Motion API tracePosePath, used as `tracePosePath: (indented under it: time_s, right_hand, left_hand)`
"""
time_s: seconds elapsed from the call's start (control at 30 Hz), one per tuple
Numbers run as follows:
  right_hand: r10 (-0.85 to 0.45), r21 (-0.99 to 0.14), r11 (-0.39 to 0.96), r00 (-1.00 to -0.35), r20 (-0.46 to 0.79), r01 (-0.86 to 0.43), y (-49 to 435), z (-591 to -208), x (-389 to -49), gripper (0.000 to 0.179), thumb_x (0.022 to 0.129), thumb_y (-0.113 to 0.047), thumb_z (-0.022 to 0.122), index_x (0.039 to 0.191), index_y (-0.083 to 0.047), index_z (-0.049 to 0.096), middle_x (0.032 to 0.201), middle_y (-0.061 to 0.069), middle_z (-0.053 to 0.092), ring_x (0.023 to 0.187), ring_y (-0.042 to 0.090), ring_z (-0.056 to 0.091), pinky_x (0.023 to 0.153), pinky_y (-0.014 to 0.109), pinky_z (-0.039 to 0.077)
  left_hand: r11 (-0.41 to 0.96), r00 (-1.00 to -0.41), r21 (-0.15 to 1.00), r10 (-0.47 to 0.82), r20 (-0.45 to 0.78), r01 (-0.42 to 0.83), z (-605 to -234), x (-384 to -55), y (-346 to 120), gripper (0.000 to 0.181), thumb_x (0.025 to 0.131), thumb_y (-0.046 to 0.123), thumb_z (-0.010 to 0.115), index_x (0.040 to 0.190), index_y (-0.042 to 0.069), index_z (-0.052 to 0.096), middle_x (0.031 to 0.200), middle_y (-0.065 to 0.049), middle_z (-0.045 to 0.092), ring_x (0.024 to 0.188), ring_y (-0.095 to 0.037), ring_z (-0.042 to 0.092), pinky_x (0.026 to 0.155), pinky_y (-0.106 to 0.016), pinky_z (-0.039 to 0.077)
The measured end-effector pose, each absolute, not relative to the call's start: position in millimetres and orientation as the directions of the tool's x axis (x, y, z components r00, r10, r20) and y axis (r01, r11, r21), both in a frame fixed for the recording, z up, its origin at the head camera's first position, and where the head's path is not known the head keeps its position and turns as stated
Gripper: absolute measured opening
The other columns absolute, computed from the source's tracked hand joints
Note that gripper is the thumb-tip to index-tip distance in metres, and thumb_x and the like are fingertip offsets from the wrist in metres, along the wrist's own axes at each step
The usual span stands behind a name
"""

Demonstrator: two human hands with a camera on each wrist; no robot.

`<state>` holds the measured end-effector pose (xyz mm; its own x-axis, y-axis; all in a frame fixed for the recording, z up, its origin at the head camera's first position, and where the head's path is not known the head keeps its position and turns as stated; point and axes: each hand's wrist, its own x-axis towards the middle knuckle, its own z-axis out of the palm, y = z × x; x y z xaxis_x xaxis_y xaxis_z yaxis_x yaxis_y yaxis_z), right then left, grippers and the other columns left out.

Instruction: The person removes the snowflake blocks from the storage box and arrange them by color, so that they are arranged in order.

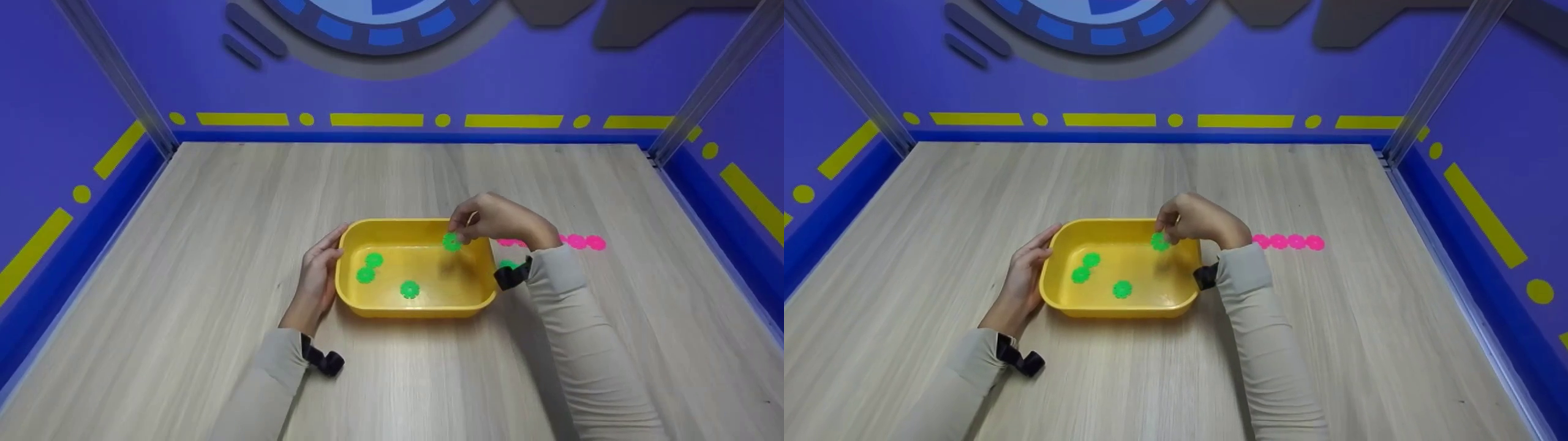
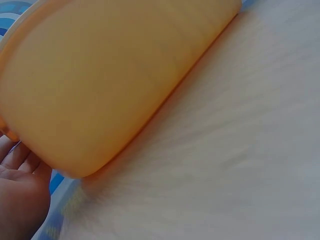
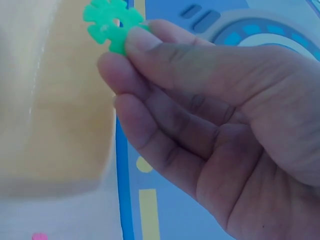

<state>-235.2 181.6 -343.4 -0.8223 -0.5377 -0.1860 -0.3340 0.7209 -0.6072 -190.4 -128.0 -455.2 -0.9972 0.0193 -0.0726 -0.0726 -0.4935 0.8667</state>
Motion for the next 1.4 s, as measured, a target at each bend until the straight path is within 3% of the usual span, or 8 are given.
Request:
tracePosePath:
  time_s: [0.7, 1.1, 1.23, 1.4]
  right_hand:
    - [-0.469, -0.641, 0.72, -0.868, -0.165, -0.267, 234.5, -344.5, -231.4, 0.012, 0.085, -0.01, 0.07, 0.096, -0.013, 0.073, 0.095, 0.003, 0.072, 0.088, 0.022, 0.065, 0.08, 0.035, 0.058]
    - [-0.412, -0.647, 0.741, -0.883, -0.226, -0.18, 261.6, -352.9, -228.8, 0.011, 0.087, -0.01, 0.068, 0.098, -0.01, 0.072, 0.089, 0.005, 0.072, 0.077, 0.019, 0.064, 0.076, 0.033, 0.057]
    - [-0.41, -0.649, 0.741, -0.882, -0.231, -0.175, 269.7, -355.0, -227.6, 0.012, 0.088, -0.01, 0.066, 0.098, -0.01, 0.071, 0.089, 0.006, 0.072, 0.081, 0.026, 0.065, 0.073, 0.029, 0.056]
    - [-0.408, -0.658, 0.735, -0.881, -0.238, -0.163, 279.8, -360.7, -226.4, 0.012, 0.088, -0.009, 0.065, 0.099, -0.009, 0.071, 0.09, 0.007, 0.072, 0.087, 0.032, 0.065, 0.079, 0.038, 0.057]
  left_hand:
    - [-0.48, -0.998, 0.875, 0.015, -0.063, -0.062, -457.4, -191.6, -128.6, 0.054, 0.088, -0.007, 0.039, 0.142, -0.005, 0.041, 0.153, -0.014, 0.037, 0.144, -0.019, 0.03, 0.118, -0.032, 0.026]
    - [-0.479, -0.998, 0.876, 0.02, -0.062, -0.064, -456.2, -191.5, -128.3, 0.054, 0.088, -0.007, 0.039, 0.142, -0.005, 0.041, 0.152, -0.015, 0.038, 0.144, -0.019, 0.031, 0.118, -0.033, 0.026]
    - [-0.481, -0.998, 0.874, 0.027, -0.064, -0.069, -456.0, -191.2, -128.4, 0.055, 0.088, -0.007, 0.038, 0.143, -0.004, 0.04, 0.153, -0.014, 0.037, 0.144, -0.019, 0.029, 0.119, -0.033, 0.025]
    - [-0.476, -0.997, 0.877, 0.02, -0.071, -0.072, -456.6, -192.0, -128.6, 0.055, 0.087, -0.007, 0.039, 0.142, -0.004, 0.041, 0.153, -0.014, 0.037, 0.144, -0.019, 0.03, 0.119, -0.033, 0.026]
